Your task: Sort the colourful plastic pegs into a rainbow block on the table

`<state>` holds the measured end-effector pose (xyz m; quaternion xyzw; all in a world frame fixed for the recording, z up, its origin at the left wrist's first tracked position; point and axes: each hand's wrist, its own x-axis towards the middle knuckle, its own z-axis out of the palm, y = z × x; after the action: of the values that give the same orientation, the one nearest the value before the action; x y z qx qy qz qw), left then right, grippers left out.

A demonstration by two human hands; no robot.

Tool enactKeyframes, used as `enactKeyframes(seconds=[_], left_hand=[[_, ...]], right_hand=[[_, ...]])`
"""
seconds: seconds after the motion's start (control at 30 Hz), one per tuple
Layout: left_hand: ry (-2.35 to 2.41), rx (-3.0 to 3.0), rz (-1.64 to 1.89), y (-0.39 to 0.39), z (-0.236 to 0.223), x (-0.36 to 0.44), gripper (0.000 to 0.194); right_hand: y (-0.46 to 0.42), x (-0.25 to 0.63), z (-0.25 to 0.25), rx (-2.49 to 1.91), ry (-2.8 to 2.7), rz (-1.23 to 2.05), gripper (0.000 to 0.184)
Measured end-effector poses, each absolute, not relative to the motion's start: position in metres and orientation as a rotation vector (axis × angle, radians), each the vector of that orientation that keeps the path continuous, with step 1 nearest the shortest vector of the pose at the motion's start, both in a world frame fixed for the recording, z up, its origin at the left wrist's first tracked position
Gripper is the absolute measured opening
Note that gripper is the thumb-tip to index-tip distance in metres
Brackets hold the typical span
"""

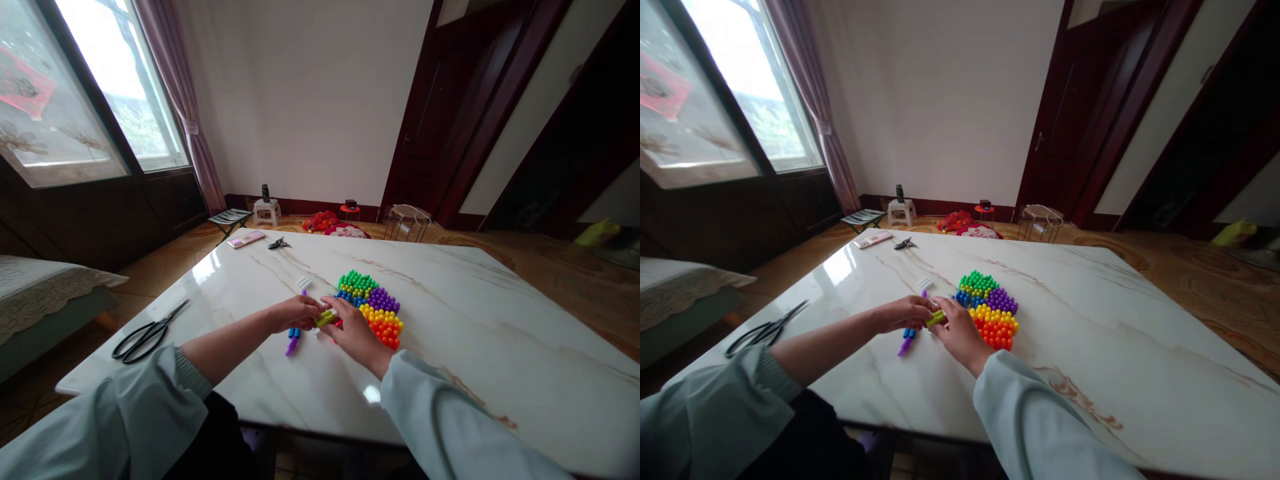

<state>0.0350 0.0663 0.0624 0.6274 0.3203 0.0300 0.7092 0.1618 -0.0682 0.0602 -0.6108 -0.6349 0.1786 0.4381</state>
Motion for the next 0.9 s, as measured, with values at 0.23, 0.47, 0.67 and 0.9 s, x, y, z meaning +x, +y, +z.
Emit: enactKeyframes(seconds=[0.23, 0.47, 0.67, 0.9], left_hand=[[0.597, 1.241, 0.060, 0.062, 0.068, 0.034, 0.023], [0.513, 1.210, 0.067, 0.059, 0.068, 0.036, 0.027], [0.505, 1.194, 0.088, 0.056, 0.065, 0.040, 0.032], [0.560, 1.513, 0.090, 0.057, 0.065, 0.038, 0.043]], right_hand=[[-0.070, 0.165, 0.060, -1.417, -1.433, 0.507, 0.025], [-0.069, 0.169, 0.061, -1.546, -1.328, 0.517, 0.017], [-0.070, 0.171, 0.063, -1.455, -1.242, 0.653, 0.024], [-0.066, 0.184, 0.051, -1.612, -1.355, 0.516, 0.015]])
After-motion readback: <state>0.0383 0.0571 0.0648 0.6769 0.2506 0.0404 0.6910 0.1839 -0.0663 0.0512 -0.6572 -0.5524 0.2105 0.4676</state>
